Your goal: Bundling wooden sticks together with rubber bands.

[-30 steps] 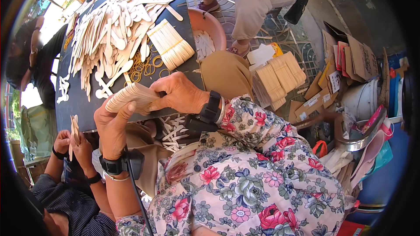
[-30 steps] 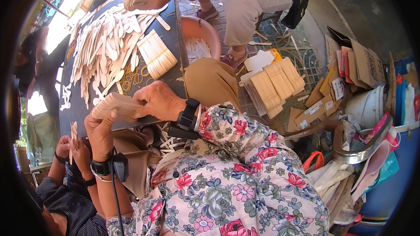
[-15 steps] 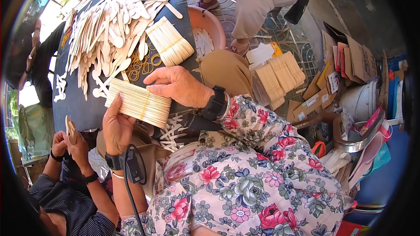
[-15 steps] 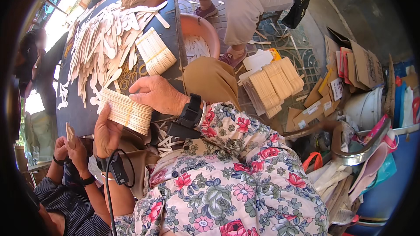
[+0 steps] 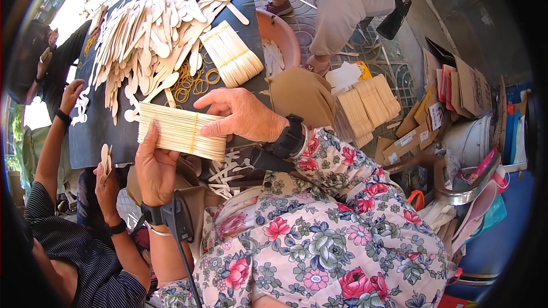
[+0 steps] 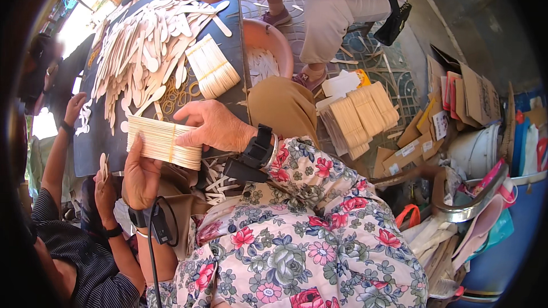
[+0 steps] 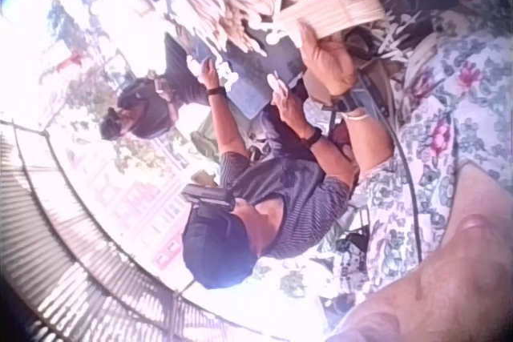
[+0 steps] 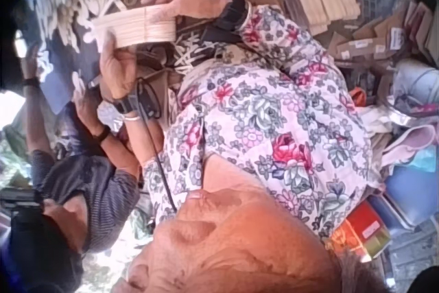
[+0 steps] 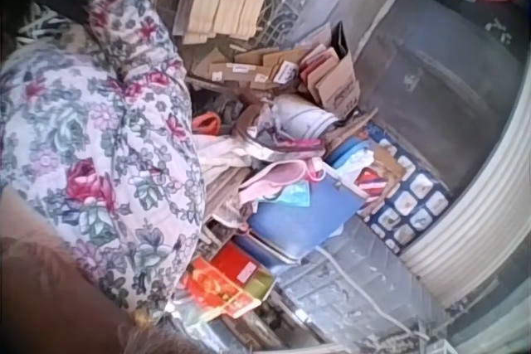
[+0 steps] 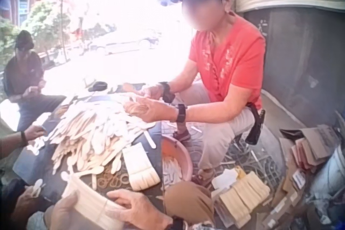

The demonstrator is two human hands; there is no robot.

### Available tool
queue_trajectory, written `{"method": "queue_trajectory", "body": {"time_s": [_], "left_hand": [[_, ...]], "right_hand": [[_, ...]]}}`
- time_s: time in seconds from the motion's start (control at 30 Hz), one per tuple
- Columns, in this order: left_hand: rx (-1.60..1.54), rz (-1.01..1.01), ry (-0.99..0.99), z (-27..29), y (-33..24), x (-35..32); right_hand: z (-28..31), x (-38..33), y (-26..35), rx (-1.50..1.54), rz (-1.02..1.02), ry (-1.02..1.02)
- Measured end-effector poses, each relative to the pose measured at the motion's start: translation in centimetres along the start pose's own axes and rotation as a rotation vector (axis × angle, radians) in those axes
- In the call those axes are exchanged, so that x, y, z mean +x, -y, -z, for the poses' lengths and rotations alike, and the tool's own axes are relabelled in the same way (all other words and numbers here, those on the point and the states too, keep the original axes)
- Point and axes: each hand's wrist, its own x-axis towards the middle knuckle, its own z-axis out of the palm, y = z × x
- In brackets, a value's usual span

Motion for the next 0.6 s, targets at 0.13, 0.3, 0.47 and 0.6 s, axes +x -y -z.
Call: {"method": "queue_trajectory", "body": {"time_s": [0.13, 0.3, 0.47, 0.6], "left_hand": [[0.059, 0.022, -0.046, 0.9, -0.1, 0.0], [0.093, 0.08, 0.043, 2.6, -0.4, -0.4], [-0.154, -0.052, 0.086, 1.6, 0.5, -1.0], [-0.031, -0.197, 0.198, 1.4, 0.7, -1.6]], "right_hand": [[0.2, 0.3, -0.9, -0.081, 0.115, -0.152], [0.1, 0.3, -0.6, -0.054, 0.085, -0.175], [0.4, 0.5, -0.4, 0.06, 0.024, -0.107], [0.1, 0.3, 0.0, 0.249, -0.077, 0.01]]}}
